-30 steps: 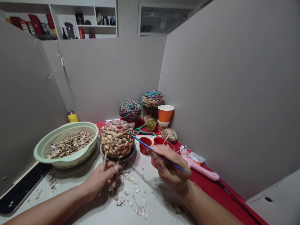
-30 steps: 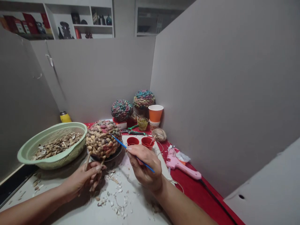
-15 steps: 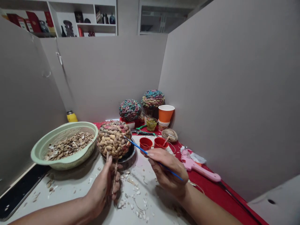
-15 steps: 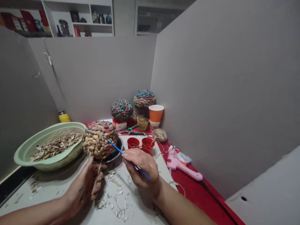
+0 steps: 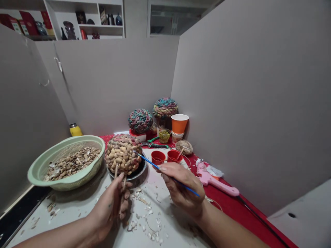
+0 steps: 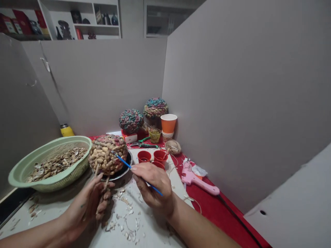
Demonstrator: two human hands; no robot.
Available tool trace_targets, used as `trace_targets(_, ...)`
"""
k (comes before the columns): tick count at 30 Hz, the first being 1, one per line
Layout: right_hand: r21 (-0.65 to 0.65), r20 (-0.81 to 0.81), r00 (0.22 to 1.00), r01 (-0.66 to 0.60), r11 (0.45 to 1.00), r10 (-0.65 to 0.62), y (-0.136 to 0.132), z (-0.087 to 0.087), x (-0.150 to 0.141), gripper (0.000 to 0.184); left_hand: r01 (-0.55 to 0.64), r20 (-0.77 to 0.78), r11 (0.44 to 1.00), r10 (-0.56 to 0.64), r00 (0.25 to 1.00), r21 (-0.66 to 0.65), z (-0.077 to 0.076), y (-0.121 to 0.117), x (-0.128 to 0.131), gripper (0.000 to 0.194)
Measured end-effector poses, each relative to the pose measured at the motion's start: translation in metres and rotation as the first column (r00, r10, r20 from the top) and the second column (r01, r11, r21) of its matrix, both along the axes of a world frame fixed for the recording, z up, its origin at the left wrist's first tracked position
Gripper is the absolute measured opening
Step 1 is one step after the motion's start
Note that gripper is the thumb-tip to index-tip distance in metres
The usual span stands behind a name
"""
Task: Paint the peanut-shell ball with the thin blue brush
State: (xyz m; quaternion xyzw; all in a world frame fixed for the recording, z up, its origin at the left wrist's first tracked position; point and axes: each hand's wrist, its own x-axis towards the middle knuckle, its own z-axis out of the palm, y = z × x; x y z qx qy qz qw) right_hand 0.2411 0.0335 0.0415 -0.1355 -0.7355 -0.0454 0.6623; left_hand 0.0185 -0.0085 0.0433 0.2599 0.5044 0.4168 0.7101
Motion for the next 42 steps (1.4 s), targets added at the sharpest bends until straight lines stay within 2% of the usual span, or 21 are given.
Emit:
trace_targets(4, -0.001, -0.006, 1.000, 0.004, 1.000, -0.004, 0.000, 0.000, 0.000, 0.042, 0.041, 0.147, 0.993, -0.024, 0.989, -0.113, 0.009, 0.008, -0.001, 0.056)
trace_targets(13, 0.023, -0.038, 0.996, 0.081, 0.996, -0.080, 0.005, -0.002, 0.011, 0.044, -0.021, 0.253, 0.997, 0.038, 0.967, -0.069, 0.001, 0.011, -0.001, 0.030)
trace_targets(19, 0.037, -0.103, 0.975, 0.203, 0.979, -0.198, 0.010, 0.002, 0.023, 0.042, -0.058, 0.273, 0.998, 0.060, 0.960, -0.015, -0.007, 0.000, 0.003, 0.054)
trace_targets(23, 0.035, -0.142, 0.969, 0.211, 0.977, -0.204, 0.013, 0.004, 0.027, 0.041, -0.067, 0.267, 0.995, 0.085, 0.960, -0.077, -0.009, -0.014, 0.007, 0.065)
trace_targets(28, 0.012, -0.078, 0.984, 0.159, 0.987, -0.158, 0.010, 0.007, 0.021, 0.041, -0.033, 0.267, 0.990, 0.070, 0.961, -0.140, -0.013, -0.020, 0.008, 0.083)
trace_targets(30, -0.010, -0.058, 0.990, 0.130, 0.991, -0.131, 0.010, 0.006, 0.019, 0.039, 0.000, 0.268, 0.992, 0.035, 0.963, -0.130, -0.016, -0.019, 0.008, 0.079)
trace_targets(35, -0.104, -0.026, 0.998, 0.057, 0.993, -0.061, 0.012, 0.004, 0.015, 0.027, 0.048, 0.275, 0.998, -0.039, 0.961, -0.027, -0.024, -0.018, 0.011, 0.061)
trace_targets(39, -0.201, -0.100, 0.995, -0.011, 0.980, -0.010, 0.009, 0.002, 0.010, 0.019, 0.067, 0.219, 0.996, -0.077, 0.973, 0.051, -0.034, -0.015, 0.011, 0.066)
trace_targets(42, -0.304, -0.142, 0.989, -0.072, 0.950, 0.030, 0.000, 0.002, 0.007, 0.015, 0.074, 0.201, 0.993, -0.092, 0.975, 0.094, -0.042, -0.014, 0.010, 0.070)
